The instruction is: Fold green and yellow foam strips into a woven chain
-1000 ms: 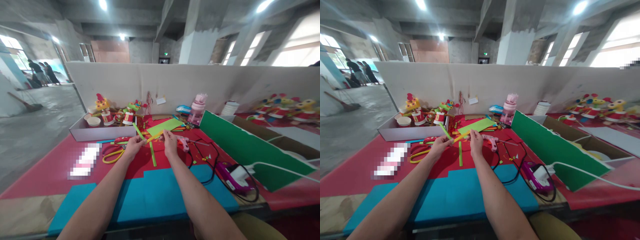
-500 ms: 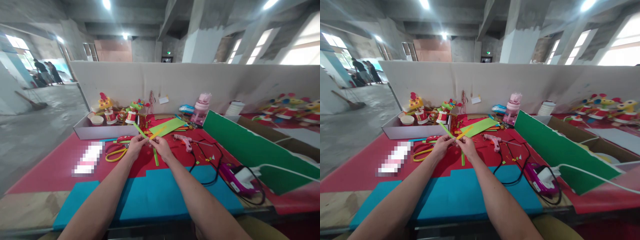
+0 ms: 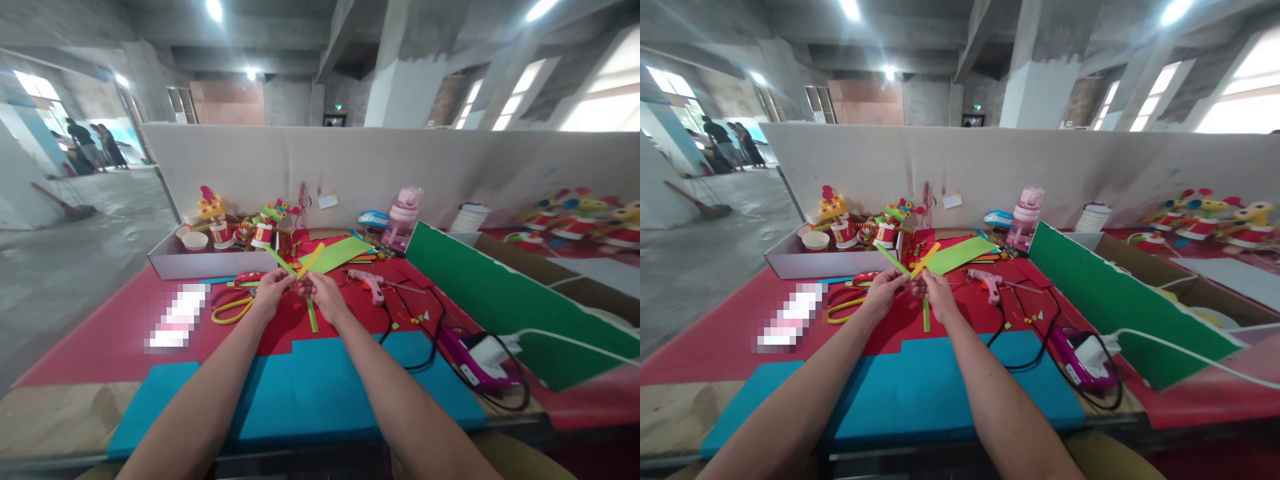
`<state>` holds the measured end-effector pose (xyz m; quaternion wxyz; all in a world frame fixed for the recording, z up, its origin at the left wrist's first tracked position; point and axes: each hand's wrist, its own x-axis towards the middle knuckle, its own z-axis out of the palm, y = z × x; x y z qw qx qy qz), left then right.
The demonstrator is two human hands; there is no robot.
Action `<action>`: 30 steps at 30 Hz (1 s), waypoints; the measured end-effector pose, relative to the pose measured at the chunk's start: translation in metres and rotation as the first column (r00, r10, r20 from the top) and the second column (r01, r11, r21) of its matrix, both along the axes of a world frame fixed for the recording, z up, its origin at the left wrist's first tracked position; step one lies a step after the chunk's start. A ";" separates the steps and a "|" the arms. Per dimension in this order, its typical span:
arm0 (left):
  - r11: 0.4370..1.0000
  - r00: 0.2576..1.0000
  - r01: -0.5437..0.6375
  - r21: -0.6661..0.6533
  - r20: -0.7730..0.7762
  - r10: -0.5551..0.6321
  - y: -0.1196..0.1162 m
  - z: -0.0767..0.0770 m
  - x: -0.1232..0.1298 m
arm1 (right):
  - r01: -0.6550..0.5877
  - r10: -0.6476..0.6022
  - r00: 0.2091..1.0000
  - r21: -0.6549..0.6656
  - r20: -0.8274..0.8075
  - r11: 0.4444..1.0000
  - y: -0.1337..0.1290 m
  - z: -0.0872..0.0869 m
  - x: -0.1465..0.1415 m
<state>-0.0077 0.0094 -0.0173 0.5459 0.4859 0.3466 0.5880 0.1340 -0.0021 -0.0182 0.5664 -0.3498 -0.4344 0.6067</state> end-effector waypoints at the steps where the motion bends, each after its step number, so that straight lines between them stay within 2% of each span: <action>1: 1.000 1.000 0.003 0.008 0.013 -0.003 0.000 0.001 0.000 | -0.059 0.056 0.997 -0.063 -0.054 0.996 -0.001 0.001 0.001; 4: 0.999 0.999 0.039 0.023 0.022 -0.040 -0.003 0.004 0.000 | -0.265 0.229 0.958 -0.231 -0.170 0.936 -0.004 0.006 0.003; 6: 0.998 0.998 0.066 0.017 0.013 -0.066 -0.006 0.006 0.001 | -0.346 0.283 0.928 -0.274 -0.244 0.897 -0.005 0.008 0.005; 10: 0.992 0.993 0.121 -0.031 -0.009 -0.122 -0.010 0.009 0.003 | -0.371 0.282 0.900 -0.242 -0.333 0.897 -0.007 0.008 0.008; 14: 0.988 0.991 0.135 -0.070 0.007 -0.135 -0.008 0.007 0.004 | -0.373 0.298 0.898 -0.198 -0.325 0.906 -0.008 0.009 0.008; 18: 0.988 0.990 0.136 -0.068 0.037 -0.133 -0.007 0.005 0.003 | -0.263 0.211 0.937 -0.165 -0.278 0.950 -0.006 0.010 0.005; 21: 0.985 0.987 0.161 -0.066 0.029 -0.160 -0.010 0.008 0.003 | -0.060 0.036 0.965 -0.084 -0.259 0.995 -0.002 0.008 0.004; 24: 0.974 0.976 0.219 -0.048 0.011 -0.219 -0.014 0.012 0.005 | 0.116 -0.116 0.974 -0.015 -0.193 0.993 0.002 0.005 0.003; 27: 0.979 0.979 0.201 -0.021 0.019 -0.201 -0.014 0.011 0.006 | 0.163 -0.161 0.986 0.064 -0.033 0.985 0.002 0.002 0.001; 30: 0.991 0.990 0.134 -0.006 0.051 -0.133 -0.009 0.007 0.005 | 0.139 -0.154 0.982 0.136 0.105 0.981 -0.001 0.002 -0.001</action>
